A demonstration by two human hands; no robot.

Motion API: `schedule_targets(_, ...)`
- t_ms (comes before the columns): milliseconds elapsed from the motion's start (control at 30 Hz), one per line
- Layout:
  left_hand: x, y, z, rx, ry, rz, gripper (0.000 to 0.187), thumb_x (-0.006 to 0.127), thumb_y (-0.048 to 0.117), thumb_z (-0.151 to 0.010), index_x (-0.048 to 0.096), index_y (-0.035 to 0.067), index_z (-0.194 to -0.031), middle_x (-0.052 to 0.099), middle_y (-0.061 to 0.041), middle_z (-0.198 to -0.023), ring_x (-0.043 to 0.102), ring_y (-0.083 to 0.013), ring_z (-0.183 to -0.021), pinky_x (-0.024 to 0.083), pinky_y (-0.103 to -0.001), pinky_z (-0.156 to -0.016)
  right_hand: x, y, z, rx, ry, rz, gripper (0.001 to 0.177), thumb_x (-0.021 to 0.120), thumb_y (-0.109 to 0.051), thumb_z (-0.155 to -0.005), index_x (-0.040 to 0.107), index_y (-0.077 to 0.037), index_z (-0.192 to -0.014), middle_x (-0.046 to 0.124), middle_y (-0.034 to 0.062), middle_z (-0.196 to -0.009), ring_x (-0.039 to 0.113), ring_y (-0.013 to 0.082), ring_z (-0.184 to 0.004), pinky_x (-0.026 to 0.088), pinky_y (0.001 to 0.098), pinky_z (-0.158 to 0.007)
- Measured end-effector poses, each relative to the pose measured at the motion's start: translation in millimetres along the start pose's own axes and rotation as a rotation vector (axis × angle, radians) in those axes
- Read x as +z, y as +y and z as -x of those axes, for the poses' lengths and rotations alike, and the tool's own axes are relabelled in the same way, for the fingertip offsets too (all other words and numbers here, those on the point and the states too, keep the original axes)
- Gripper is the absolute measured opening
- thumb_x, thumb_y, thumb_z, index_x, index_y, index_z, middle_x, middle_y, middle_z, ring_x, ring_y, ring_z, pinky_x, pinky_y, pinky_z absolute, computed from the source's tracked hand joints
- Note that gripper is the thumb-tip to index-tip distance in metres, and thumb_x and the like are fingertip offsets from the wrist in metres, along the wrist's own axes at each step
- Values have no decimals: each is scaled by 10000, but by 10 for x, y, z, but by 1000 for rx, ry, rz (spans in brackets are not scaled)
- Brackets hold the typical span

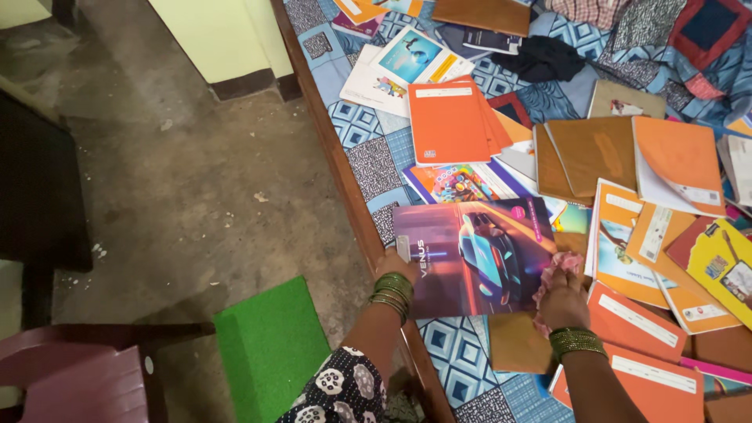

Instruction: The person wipes down the interior of a wall shelf with a cloth and then organizes a large collection of notebooks and a brown folder on a bed.

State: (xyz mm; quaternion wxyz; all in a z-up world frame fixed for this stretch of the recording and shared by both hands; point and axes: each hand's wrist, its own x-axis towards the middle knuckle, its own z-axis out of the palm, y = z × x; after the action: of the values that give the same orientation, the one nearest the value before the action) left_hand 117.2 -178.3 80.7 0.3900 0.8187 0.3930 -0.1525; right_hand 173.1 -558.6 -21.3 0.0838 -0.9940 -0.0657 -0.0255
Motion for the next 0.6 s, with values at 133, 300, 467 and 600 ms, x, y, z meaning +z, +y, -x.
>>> schedule_targets(133,149,-43,-115,-4,94,111,529,734,241,-802,609,43,-1277,639,-234,-1286,634,-405,-1192,502,-469,-1046,-5,-3,-33,-6,-58,62,727,658,-270,-887,402,18,-1503,480,258,-1498,466,400,-1411,389,488,-1147)
schedule_targets(300,432,-204,-415,-13,165,437,398,758,268,-785,737,7,-1085,765,-247,-1006,762,-362,-973,583,-445,-905,-110,-72,-68,51,-110,21,760,661,-261,-893,364,6,-1540,446,255,-1532,458,391,-1413,385,465,-1158)
schedule_targets(467,587,-111,-496,-25,265,546,472,848,319,-752,698,-9,-1057,758,-230,-958,755,-350,-919,569,-428,-860,-299,-127,-88,72,-225,59,939,749,-196,-744,309,9,-1547,397,246,-1539,429,373,-1424,388,430,-1161)
schedule_targets(600,462,45,-429,-44,205,612,484,836,306,-774,637,6,-1098,748,-206,-938,758,-322,-873,574,-421,-833,-384,-162,-101,117,-198,-49,804,695,-152,-808,374,-22,-1534,433,262,-1536,503,438,-1345,447,458,-1127)
